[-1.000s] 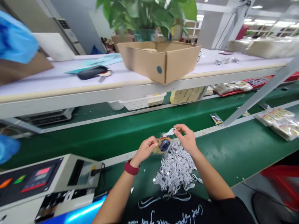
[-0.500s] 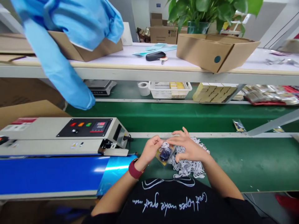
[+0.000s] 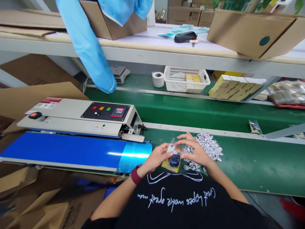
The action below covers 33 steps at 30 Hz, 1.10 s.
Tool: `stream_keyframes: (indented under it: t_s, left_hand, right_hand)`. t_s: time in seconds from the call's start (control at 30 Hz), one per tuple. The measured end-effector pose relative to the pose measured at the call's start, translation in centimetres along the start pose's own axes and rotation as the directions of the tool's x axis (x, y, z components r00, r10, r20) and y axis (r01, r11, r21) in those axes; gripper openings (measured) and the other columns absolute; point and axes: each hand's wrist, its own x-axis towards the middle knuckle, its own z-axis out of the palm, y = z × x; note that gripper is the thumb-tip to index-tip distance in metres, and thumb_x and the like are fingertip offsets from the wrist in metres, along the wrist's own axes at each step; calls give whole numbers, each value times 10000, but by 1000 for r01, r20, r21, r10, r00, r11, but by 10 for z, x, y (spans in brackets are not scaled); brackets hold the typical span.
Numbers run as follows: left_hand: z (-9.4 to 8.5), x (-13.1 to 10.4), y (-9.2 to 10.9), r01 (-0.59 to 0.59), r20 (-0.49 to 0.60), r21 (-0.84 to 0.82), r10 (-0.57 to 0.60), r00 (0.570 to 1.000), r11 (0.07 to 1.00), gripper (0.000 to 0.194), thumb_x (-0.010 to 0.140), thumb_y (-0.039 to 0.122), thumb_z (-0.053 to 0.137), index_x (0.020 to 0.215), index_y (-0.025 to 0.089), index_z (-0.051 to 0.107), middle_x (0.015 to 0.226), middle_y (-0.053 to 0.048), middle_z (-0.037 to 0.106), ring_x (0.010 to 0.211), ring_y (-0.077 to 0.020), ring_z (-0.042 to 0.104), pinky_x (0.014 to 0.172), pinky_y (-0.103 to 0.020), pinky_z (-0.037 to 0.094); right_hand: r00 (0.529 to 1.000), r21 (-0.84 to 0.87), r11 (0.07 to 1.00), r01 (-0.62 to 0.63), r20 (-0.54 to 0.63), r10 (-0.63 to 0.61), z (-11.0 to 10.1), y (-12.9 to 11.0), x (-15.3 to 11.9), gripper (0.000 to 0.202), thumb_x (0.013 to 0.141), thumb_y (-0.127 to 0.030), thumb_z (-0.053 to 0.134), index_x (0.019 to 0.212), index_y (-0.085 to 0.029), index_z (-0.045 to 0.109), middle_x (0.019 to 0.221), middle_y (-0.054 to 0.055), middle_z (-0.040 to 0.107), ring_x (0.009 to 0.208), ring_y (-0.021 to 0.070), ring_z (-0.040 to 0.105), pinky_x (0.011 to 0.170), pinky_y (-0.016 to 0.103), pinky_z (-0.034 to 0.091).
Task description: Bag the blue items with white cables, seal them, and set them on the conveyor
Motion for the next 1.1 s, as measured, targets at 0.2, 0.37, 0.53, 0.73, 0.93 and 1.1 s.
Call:
stream_keyframes:
  t_s: [0.2,0.37,0.53,0.73,0.93,1.1]
  left_hand:
    - [-5,-11,3,-81,-89,131,93,992,988,363,723,242,714,1050,147,588,1070,-93,683,1009,-222,628,893,-312,445]
    - [-10,-23,1,-86,-95,218,109,989,972,354,698,251,728,1008,142,595,1001,-79,695,937,-222,646,847,-314,466]
    - [-16,-30,-6,-106,-234,217,157,959,970,348,731,282,689,1025,139,567,1026,-102,689,953,-230,641,840,-322,467]
    - [-19,-33,-16,-103,-303,145,143,942,984,339,714,287,712,994,164,565,971,-82,707,898,-217,655,787,-300,480]
    - [-27,-37,-32,-184,-554,67,190,811,981,196,732,325,679,771,137,720,905,-94,717,872,-217,650,808,-303,480]
    - [-36,-41,-35,-290,-641,-230,80,763,929,135,647,260,715,691,133,724,745,-71,706,712,-179,635,712,-289,483]
  right_hand:
    - [998,-103,994,48,-38,-52,16,-17,9,449,707,-550,690,1041,-254,637,1076,75,585,1155,260,486,1114,577,51]
    - [976,-47,990,130,181,-119,21,-28,9,412,677,-523,729,996,-275,649,1052,37,597,1098,233,526,1123,562,14]
    - [969,176,984,-15,-241,58,38,-10,-8,412,752,-447,691,1102,-266,570,1127,63,589,1127,239,506,1040,469,310]
    - [944,408,906,-112,-240,225,82,13,-13,191,785,-379,659,784,-205,581,823,21,597,834,180,571,814,334,445]
    - [893,496,864,-85,-346,287,106,7,-6,192,811,-333,615,684,-200,559,767,12,595,756,160,551,736,309,434]
    - [813,744,665,-66,-346,469,124,6,6,203,692,-261,697,573,-192,547,682,-1,588,702,159,539,701,312,430]
